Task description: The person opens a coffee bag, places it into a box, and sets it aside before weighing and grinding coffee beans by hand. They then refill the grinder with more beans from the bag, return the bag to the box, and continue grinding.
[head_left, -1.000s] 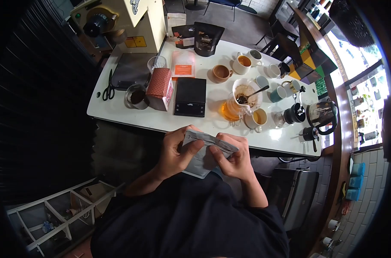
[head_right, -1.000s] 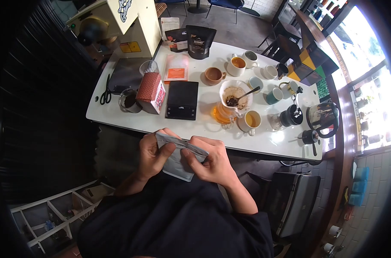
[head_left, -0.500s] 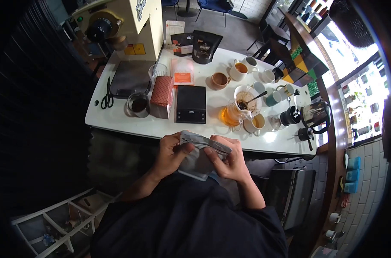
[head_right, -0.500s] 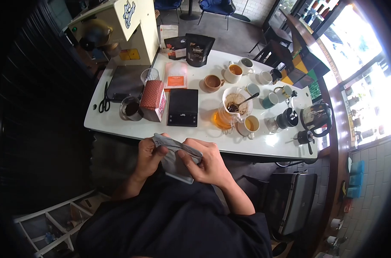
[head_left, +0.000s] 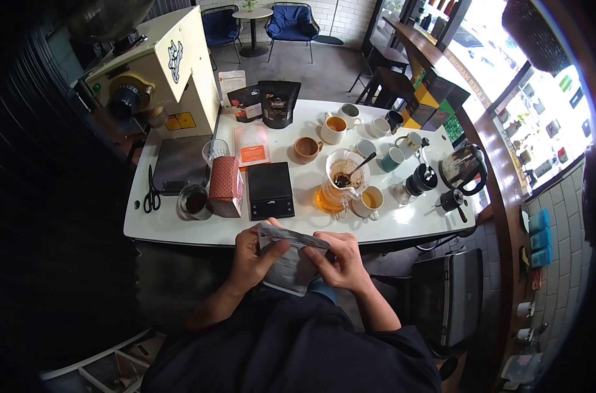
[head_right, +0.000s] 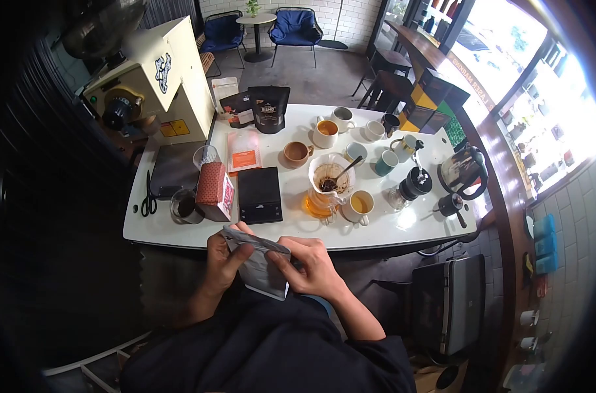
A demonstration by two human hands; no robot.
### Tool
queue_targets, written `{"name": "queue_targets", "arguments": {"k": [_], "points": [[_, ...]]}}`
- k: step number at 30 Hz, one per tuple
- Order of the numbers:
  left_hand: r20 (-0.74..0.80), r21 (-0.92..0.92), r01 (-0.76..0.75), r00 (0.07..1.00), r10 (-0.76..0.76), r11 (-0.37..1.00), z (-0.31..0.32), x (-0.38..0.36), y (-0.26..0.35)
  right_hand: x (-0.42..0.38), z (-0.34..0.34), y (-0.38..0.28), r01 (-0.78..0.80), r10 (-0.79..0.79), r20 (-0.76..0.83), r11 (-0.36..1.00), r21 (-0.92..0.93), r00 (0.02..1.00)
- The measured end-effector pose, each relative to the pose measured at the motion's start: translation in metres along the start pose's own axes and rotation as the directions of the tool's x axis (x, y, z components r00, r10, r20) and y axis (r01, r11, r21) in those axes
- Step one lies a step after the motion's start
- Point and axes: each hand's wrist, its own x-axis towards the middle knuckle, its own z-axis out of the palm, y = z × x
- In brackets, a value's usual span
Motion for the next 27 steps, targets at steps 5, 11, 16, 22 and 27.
{"name": "queue_targets", "arguments": {"k": [5, 11, 16, 22, 27], "points": [[-0.044, -0.072, -0.017, 0.999, 0.013, 0.997, 0.001, 0.001, -0.015, 0.001, 0.003, 0.005, 0.054, -0.054, -0.036, 0.998, -0.013, 0.998], [0.071, -0.081, 0.08, 0.995, -0.075, 0.994, -0.002, 0.007, -0.028, -0.011, -0.007, 0.007, 0.035, -0.046, -0.129, 0.996, -0.081, 0.991], [0.019, -0.108, 0.076, 0.997, -0.074, 0.991, 0.009, 0.008, -0.04, -0.011, -0.001, 0.016, -0.056, 0.079, -0.187, 0.99, 0.126, 0.979], [-0.044, -0.131, 0.194, 0.979, -0.201, 0.972, 0.005, 0.016, -0.037, -0.02, 0.009, 0.034, -0.282, 0.272, 0.077, 0.912, 0.296, 0.959], [0.213, 0.156, 0.315, 0.915, -0.344, 0.936, -0.008, -0.007, -0.048, -0.027, 0.021, 0.065, -0.363, 0.373, 0.078, 0.801, 0.476, 0.925]]}}
